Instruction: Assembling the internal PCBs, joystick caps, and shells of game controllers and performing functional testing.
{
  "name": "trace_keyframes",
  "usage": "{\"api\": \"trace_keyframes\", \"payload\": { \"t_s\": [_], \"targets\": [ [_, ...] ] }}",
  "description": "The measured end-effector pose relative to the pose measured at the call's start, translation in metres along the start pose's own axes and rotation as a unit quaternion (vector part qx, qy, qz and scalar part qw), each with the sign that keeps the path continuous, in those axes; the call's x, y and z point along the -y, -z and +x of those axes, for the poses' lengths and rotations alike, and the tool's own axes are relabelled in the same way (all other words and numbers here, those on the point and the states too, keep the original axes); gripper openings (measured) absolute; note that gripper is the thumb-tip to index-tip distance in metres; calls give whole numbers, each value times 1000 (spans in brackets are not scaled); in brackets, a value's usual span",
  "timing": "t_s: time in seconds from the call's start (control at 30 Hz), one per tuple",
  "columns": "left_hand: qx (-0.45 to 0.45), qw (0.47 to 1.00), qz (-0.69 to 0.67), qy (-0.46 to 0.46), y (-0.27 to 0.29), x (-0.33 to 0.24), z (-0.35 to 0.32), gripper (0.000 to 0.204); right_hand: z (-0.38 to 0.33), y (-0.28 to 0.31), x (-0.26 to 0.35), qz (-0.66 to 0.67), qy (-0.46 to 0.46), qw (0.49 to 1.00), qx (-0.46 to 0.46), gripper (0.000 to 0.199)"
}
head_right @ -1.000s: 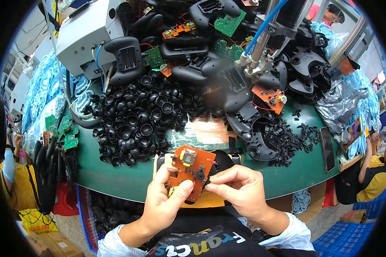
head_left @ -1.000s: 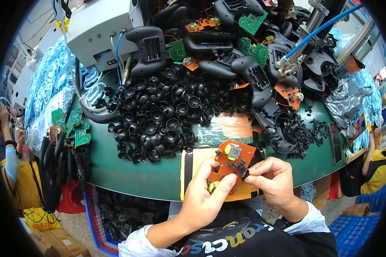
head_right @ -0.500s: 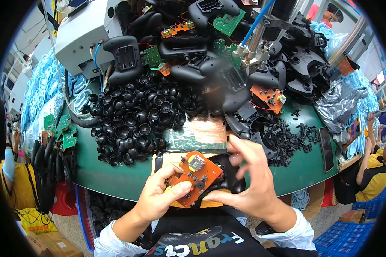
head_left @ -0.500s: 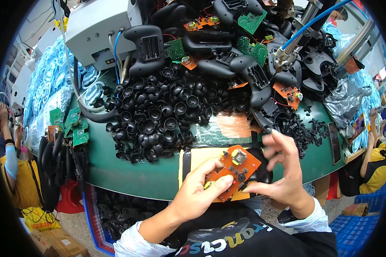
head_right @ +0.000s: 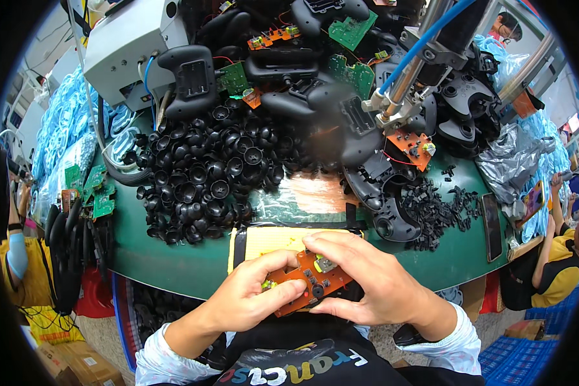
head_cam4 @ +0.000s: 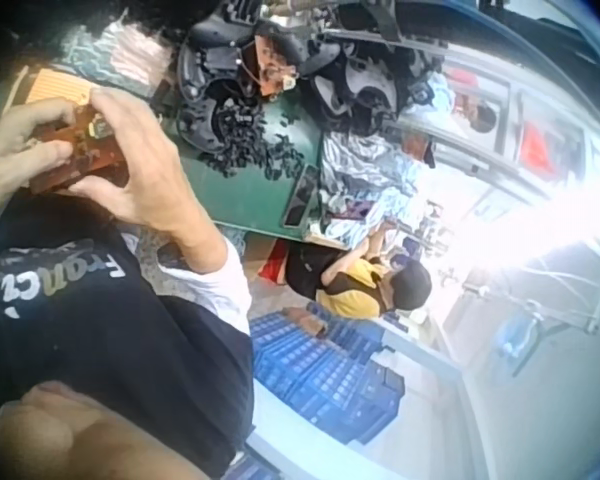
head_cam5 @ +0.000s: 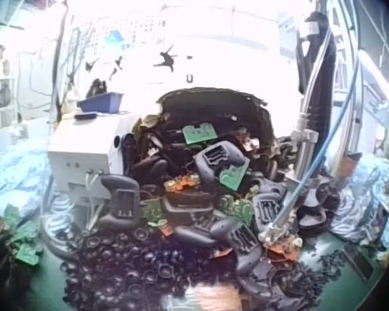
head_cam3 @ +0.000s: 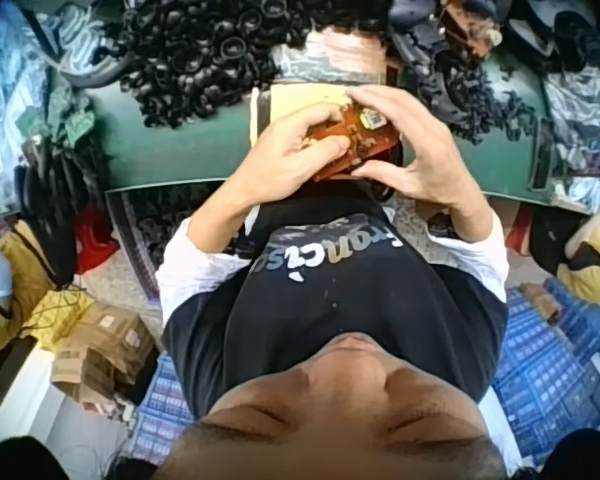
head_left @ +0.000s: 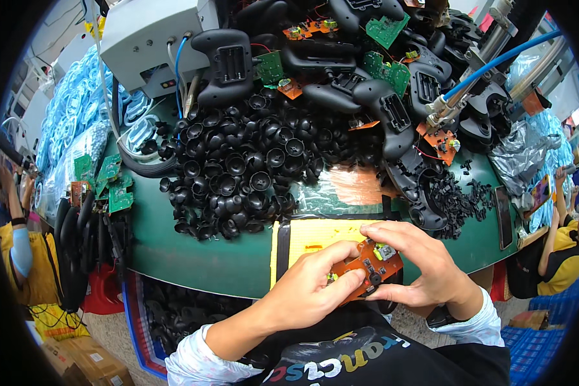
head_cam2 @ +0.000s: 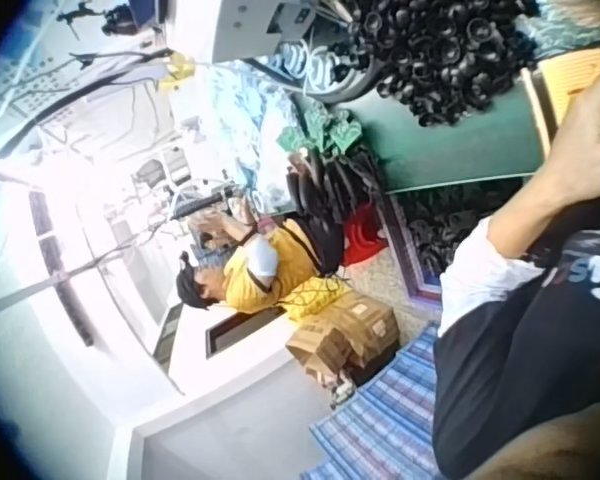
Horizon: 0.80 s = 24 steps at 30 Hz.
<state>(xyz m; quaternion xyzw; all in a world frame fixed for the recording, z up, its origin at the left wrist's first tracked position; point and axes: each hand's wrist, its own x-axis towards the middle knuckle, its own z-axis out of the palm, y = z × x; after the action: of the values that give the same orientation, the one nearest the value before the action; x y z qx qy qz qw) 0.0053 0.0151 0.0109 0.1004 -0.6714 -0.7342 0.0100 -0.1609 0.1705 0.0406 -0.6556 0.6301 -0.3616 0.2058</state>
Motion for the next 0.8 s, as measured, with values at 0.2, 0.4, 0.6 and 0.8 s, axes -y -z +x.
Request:
{"api": "trace_keyframes", "payload": {
  "t_s": [0.2, 0.4, 0.6, 0.8],
  "targets": [
    [5, 1000, 8, 6, 2, -7, 2, 25, 2, 0, 0, 38, -4, 999, -6, 76],
    [-30, 986, -161, 27, 10, -17, -3, 82, 1, -11, -11, 335, -132, 921, -149, 39],
    [-29, 959, 245, -137, 3, 30, -11, 81, 6, -28, -6, 369, -197, 874, -247, 39],
    [-80, 936, 297, -169, -2, 41, -13, 27, -8, -34, -15, 353, -212, 846, -339, 38]
  ]
}}
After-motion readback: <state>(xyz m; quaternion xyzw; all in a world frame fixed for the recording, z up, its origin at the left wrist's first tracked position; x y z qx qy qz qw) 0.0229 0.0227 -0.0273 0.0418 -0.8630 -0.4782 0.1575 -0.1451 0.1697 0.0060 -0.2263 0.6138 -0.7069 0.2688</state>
